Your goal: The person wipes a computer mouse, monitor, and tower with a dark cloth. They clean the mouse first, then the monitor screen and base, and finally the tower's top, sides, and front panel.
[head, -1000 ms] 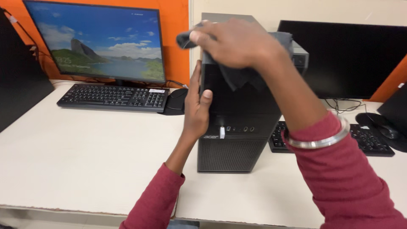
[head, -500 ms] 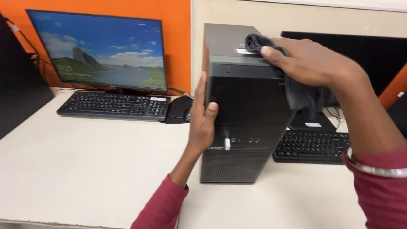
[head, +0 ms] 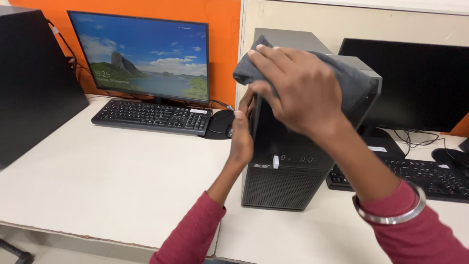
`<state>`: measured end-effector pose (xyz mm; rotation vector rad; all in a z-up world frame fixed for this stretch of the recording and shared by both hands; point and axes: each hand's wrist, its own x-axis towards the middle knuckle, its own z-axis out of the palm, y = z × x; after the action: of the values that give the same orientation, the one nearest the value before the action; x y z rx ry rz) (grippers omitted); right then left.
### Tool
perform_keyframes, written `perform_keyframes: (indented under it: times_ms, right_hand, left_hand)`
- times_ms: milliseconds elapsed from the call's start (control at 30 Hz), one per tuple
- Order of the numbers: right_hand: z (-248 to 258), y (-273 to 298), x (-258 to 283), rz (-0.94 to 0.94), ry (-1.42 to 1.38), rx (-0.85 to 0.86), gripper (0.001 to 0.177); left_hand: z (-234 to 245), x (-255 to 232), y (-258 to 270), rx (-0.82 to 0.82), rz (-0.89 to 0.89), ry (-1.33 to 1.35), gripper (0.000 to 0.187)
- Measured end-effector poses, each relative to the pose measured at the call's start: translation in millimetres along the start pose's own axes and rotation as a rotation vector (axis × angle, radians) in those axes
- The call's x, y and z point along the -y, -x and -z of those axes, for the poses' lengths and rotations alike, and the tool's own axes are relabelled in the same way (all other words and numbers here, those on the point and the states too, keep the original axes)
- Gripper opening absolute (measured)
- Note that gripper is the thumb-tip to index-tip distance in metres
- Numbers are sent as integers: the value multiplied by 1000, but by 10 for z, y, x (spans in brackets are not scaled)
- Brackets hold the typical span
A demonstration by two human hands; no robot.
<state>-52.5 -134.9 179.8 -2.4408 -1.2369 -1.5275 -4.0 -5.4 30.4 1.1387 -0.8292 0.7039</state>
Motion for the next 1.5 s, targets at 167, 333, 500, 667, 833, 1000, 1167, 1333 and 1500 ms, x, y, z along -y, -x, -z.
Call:
perform_keyframes:
  times_ms: [167, 333, 500, 667, 833, 1000, 1167, 1333, 1500]
  right_hand:
    - [-196, 595, -13, 193, 146, -114, 78]
    - [-334, 1277, -256, 372, 107, 129, 74]
    - [-174, 1138, -323, 30, 186, -40, 45]
    - [-353, 681, -15, 88, 167, -144, 66]
    - [-601, 1293, -64, 237, 131, 33, 74]
    - [-739, 1905, -259, 30, 263, -104, 78]
    - [-480, 1236, -353, -231, 247, -254, 70]
    - [-393, 833, -334, -398, 166, -286, 75]
    - [-1118, 2038, 40, -305, 237, -222, 83]
  left_hand:
    - [141, -10, -45, -80, 110, 140, 86]
    - [272, -261, -334, -14, -49, -185, 83]
    - [262, -310, -841, 164, -213, -320, 73]
    - [101, -109, -1022, 190, -189, -264, 58]
    - [153, -123, -967, 164, -209, -271, 50]
    - [14, -176, -901, 94, -170, -195, 49]
    - [31, -180, -879, 97, -166, -210, 50]
    - [34, -159, -875, 98, -170, -181, 48]
    - [29, -156, -866, 92, -168, -187, 48]
